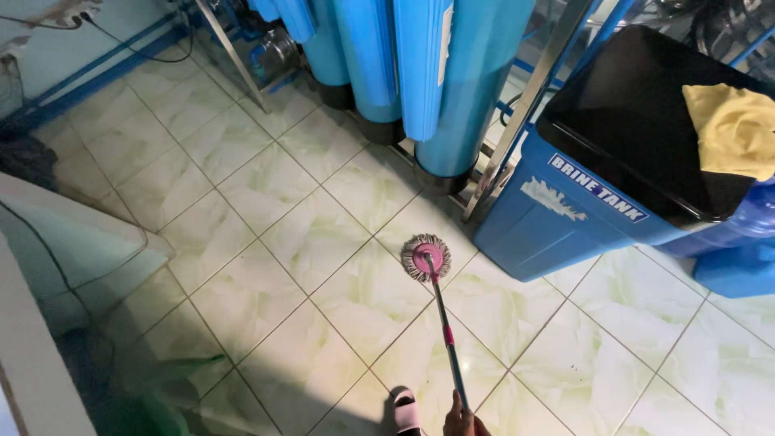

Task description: Mopping the tiled floor in a water filtration and bottling facility.

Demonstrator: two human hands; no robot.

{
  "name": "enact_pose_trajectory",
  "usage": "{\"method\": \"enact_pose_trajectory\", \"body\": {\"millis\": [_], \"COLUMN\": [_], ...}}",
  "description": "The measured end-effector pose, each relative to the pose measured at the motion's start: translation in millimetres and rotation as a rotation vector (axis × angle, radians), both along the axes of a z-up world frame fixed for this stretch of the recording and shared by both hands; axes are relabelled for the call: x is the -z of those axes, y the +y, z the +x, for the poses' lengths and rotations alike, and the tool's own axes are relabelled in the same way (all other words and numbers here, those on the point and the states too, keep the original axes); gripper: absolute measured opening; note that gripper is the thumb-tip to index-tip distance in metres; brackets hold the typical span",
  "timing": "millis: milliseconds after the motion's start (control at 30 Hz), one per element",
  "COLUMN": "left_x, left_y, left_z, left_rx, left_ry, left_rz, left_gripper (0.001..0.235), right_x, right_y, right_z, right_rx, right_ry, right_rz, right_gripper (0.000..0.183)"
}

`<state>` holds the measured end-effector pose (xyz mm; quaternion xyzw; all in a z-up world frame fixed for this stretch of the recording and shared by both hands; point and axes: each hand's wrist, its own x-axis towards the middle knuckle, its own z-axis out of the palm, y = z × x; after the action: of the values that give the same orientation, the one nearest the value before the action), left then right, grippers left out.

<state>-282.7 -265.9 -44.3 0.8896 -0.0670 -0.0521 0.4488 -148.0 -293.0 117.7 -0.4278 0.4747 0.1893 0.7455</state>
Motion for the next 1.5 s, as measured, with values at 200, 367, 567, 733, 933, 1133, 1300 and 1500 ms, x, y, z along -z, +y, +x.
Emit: {"method": "enact_pose_trajectory", "body": {"millis": [200,367,567,733,933,1133,1300,1500], "left_x": [-36.0,-17.2,-127.3,-121.4,-115.0,-319.5,-132.2,-159.7], "left_y": [16.5,0.6,-27.7,-54.0,-97.2,-107.4,-127.8,-114.3], "left_z": [100.7,183.1,179.2,67.8,-88.7,-20.2,-3.0,-6.2], "left_rx": [-0.110,0.004,-0.125,-0.275,-0.261,-0.409,-0.388,-0.402], "left_ry": [0.682,0.486,0.997,1.105,0.997,1.440,1.143,1.197], "left_rz": [-0.182,-0.240,-0.555,-0.591,-0.590,-0.398,-0.761,-0.664], "left_gripper": [0.064,0.063,0.046,0.053,0.062,0.064,0.032,0.032], "right_x": [0.8,-5.3,-18.0,-40.2,5.2,-20.2,-55.9,-51.0], "right_y": [-13.7,-30.7,-76.4,-101.5,-152.4,-166.6,-173.6,-161.1], "right_z": [5.8,2.8,-7.0,-94.5,-259.1,-240.1,-170.2,-181.6], "right_rx": [0.042,0.088,0.190,0.182,0.187,0.242,0.079,0.145], "right_ry": [0.065,0.118,-0.001,-0.014,-0.038,0.010,0.014,-0.070], "right_rz": [-0.016,-0.021,0.157,0.153,0.052,0.092,0.083,0.177], "right_gripper": [0.046,0.048,0.041,0.039,0.045,0.043,0.028,0.029]}}
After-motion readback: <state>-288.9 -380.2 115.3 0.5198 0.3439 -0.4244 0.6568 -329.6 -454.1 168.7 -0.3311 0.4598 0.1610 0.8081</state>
